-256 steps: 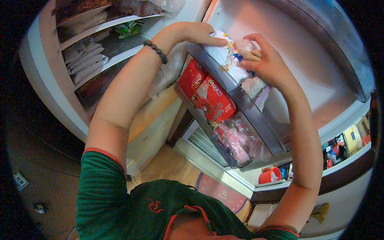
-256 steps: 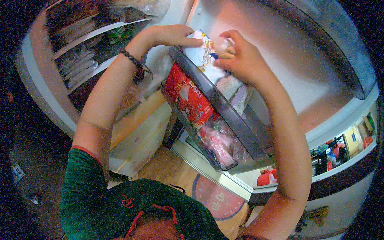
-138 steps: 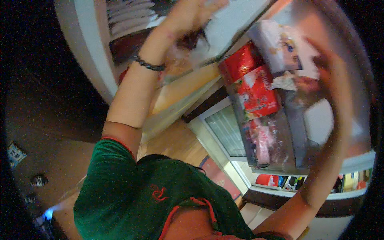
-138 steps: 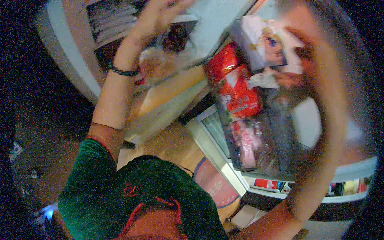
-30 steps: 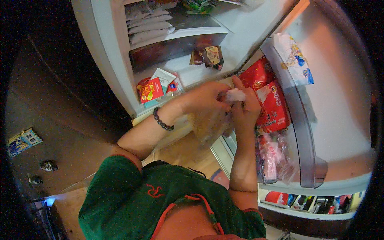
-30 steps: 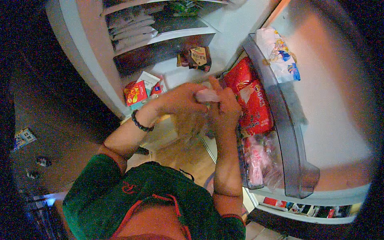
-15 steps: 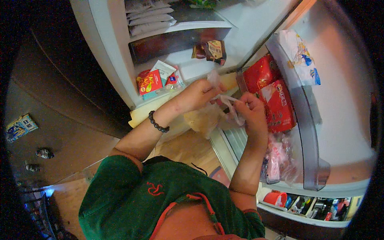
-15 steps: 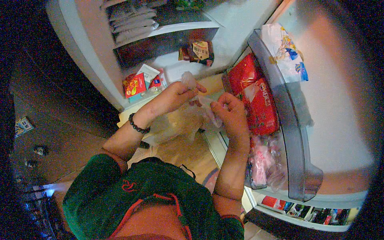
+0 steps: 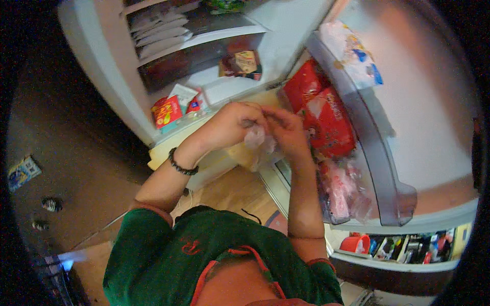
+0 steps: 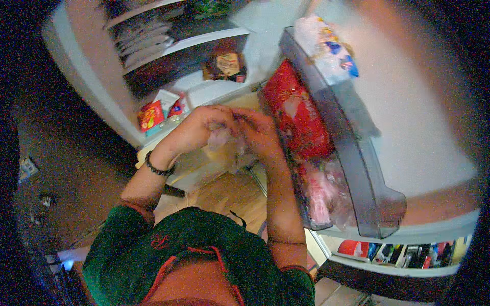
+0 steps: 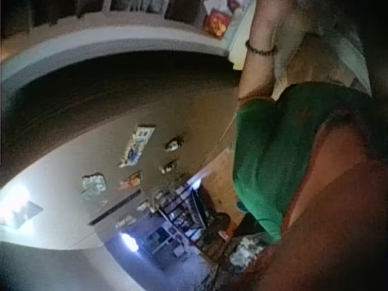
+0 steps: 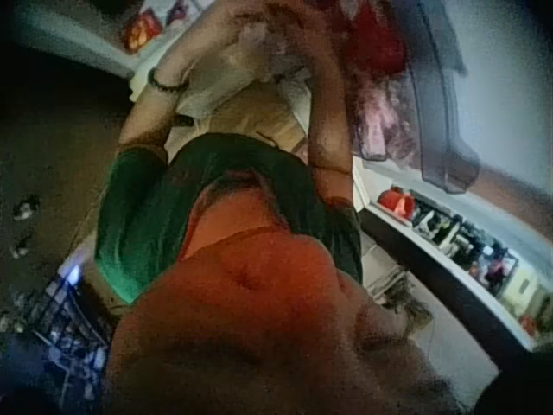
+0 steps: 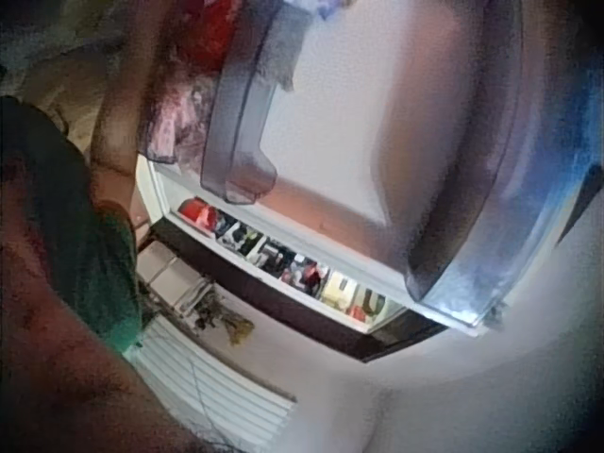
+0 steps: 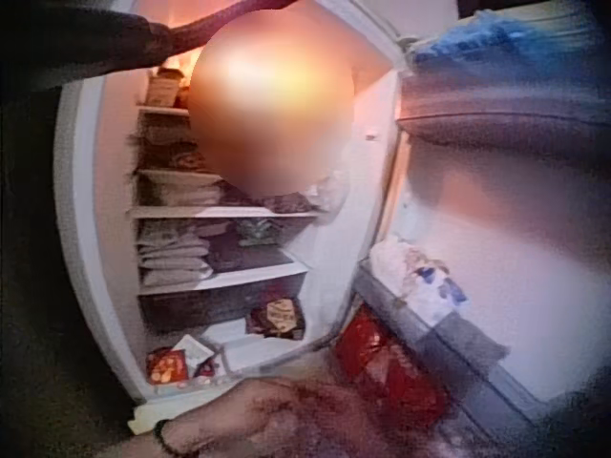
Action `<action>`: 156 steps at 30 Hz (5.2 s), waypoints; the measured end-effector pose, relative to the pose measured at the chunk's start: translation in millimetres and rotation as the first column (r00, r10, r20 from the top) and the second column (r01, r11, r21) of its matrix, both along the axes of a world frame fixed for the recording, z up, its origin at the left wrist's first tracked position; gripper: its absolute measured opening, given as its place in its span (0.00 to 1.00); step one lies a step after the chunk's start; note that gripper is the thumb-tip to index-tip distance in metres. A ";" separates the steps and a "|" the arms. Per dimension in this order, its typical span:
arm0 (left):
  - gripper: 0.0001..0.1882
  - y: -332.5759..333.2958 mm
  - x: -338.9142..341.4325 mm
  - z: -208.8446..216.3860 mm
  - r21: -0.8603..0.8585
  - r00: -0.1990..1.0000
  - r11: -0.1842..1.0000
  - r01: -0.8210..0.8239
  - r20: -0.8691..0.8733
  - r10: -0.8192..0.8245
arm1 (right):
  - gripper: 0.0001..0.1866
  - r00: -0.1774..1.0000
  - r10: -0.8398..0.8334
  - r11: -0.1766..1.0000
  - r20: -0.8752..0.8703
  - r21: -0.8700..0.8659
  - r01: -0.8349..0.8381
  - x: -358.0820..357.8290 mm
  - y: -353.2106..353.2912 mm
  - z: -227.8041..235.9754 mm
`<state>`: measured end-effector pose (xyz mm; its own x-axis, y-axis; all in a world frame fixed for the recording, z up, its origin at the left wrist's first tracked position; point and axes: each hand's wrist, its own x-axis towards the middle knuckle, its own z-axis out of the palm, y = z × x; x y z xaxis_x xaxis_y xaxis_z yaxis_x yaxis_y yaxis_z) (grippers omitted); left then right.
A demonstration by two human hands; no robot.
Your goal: The person organizes the contents of a refrigerator by hand. They move various packaged food items, including frozen goods and vegetables, between the door shelves and the main interior shelves. The person also handles a blue plastic bag and a clear bag of noodles, rearranging them to fit better within the available space.
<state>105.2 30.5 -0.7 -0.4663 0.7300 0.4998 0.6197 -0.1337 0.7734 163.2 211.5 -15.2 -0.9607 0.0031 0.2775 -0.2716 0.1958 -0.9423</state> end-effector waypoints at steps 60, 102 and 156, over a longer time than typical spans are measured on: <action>0.23 192.2 -14.0 219.8 -0.220 0.654 0.966 0.139 -0.712 -0.256 | 0.23 0.543 -0.503 0.062 -0.672 0.599 0.799 211.1 -18.3 194.9; 0.24 155.7 -39.5 181.9 0.158 0.487 0.982 0.108 -0.869 0.086 | 0.15 0.833 -0.514 0.246 -0.203 0.896 0.370 128.4 79.6 216.7; 0.29 108.7 11.2 87.1 0.526 0.737 0.837 0.147 -0.623 0.262 | 0.15 0.558 0.220 -0.332 -0.800 0.476 0.814 65.1 -8.5 282.8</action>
